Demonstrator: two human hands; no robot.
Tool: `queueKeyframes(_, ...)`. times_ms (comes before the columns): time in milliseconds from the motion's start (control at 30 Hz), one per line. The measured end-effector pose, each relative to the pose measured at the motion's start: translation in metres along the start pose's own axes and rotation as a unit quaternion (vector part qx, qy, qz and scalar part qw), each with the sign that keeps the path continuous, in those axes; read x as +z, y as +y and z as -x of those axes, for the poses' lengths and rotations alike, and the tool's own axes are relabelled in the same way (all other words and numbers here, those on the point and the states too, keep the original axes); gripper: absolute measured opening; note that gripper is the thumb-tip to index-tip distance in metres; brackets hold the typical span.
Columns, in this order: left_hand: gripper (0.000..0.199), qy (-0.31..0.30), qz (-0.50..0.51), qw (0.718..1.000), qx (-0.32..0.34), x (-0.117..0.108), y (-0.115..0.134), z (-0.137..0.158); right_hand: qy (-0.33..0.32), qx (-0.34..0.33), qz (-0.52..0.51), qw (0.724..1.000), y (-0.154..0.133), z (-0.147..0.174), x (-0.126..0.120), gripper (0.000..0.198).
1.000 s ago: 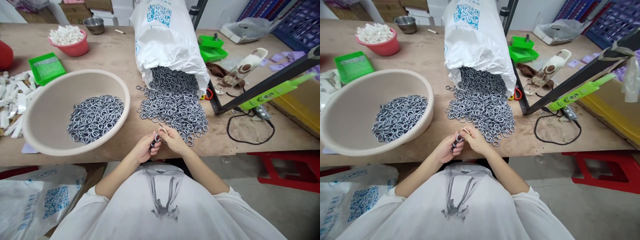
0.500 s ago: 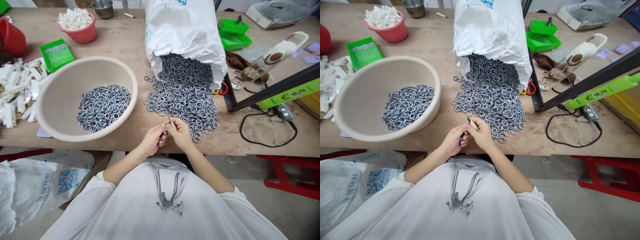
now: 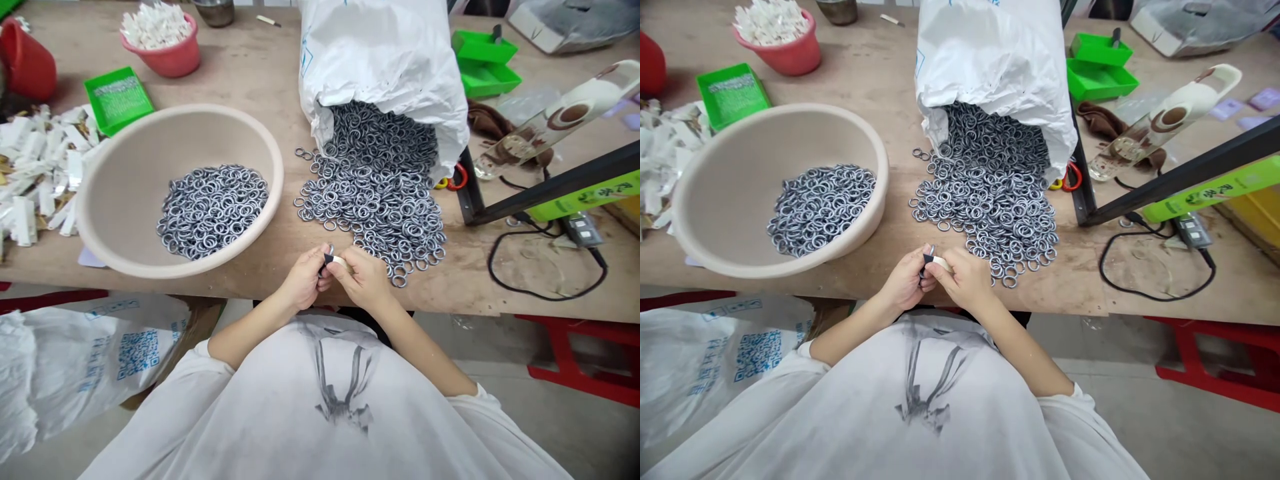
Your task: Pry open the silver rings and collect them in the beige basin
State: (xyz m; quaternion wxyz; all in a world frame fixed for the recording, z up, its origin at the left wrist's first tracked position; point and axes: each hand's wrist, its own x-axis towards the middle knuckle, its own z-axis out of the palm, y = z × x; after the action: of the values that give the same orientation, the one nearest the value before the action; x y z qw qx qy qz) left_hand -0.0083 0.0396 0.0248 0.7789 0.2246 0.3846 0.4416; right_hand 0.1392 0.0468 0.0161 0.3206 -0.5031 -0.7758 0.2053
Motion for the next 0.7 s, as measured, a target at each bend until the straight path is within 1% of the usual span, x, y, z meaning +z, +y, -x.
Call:
queueKeyframes(67, 0.053, -0.034, -0.015, 0.999, -0.011, -0.002, 0.0, 0.004, 0.018, 0.045, -0.013, 0.999, 0.012, -0.006, 0.0, 0.052)
queueKeyframes(100, 0.053, -0.053, -0.022, 0.998, -0.019, -0.004, 0.0, 0.007, 0.03, 0.079, -0.011, 0.996, 0.019, -0.011, -0.001, 0.053)
queueKeyframes(133, 0.052, -0.067, -0.028, 0.997, -0.025, -0.006, 0.0, 0.009, 0.043, 0.115, 0.011, 0.992, 0.025, -0.017, -0.002, 0.053)
queueKeyframes(167, 0.051, -0.073, -0.03, 0.996, -0.03, -0.008, 0.0, 0.011, 0.036, 0.13, 0.044, 0.99, 0.029, -0.023, -0.002, 0.05)
queueKeyframes(200, 0.051, -0.069, -0.028, 0.997, -0.03, -0.011, 0.0, 0.012, 0.021, 0.128, 0.081, 0.988, 0.031, -0.03, -0.002, 0.044)
queueKeyframes(267, 0.049, -0.044, -0.025, 0.998, -0.02, -0.017, 0.002, 0.013, -0.034, 0.117, 0.158, 0.98, 0.029, -0.043, 0.001, 0.032)
queueKeyframes(367, 0.042, -0.009, -0.042, 0.999, 0.006, -0.027, 0.007, 0.011, -0.12, 0.118, 0.251, 0.953, 0.018, -0.059, 0.011, 0.033)
queueKeyframes(433, 0.038, 0.01, -0.049, 0.999, 0.017, -0.034, 0.01, 0.01, -0.149, 0.126, 0.281, 0.94, 0.015, -0.065, 0.017, 0.03)
queueKeyframes(500, 0.037, 0.027, -0.04, 0.999, 0.019, -0.04, 0.012, 0.009, -0.151, 0.132, 0.276, 0.94, 0.015, -0.068, 0.019, 0.029)
queueKeyframes(567, 0.037, 0.04, -0.02, 0.999, 0.017, -0.043, 0.014, 0.007, -0.133, 0.138, 0.211, 0.959, 0.018, -0.066, 0.017, 0.025)
queueKeyframes(600, 0.036, 0.046, -0.01, 0.999, 0.017, -0.043, 0.014, 0.006, -0.119, 0.141, 0.143, 0.972, 0.018, -0.064, 0.015, 0.023)
queueKeyframes(633, 0.036, 0.052, -0.005, 0.998, 0.019, -0.042, 0.014, 0.004, -0.106, 0.143, 0.05, 0.983, 0.017, -0.06, 0.013, 0.022)
queueKeyframes(667, 0.037, 0.058, -0.005, 0.998, 0.023, -0.039, 0.013, 0.002, -0.096, 0.146, -0.061, 0.983, 0.015, -0.056, 0.012, 0.023)
queueKeyframes(700, 0.04, 0.062, -0.01, 0.998, 0.03, -0.036, 0.012, 0.0, -0.09, 0.151, -0.176, 0.969, 0.011, -0.051, 0.011, 0.026)
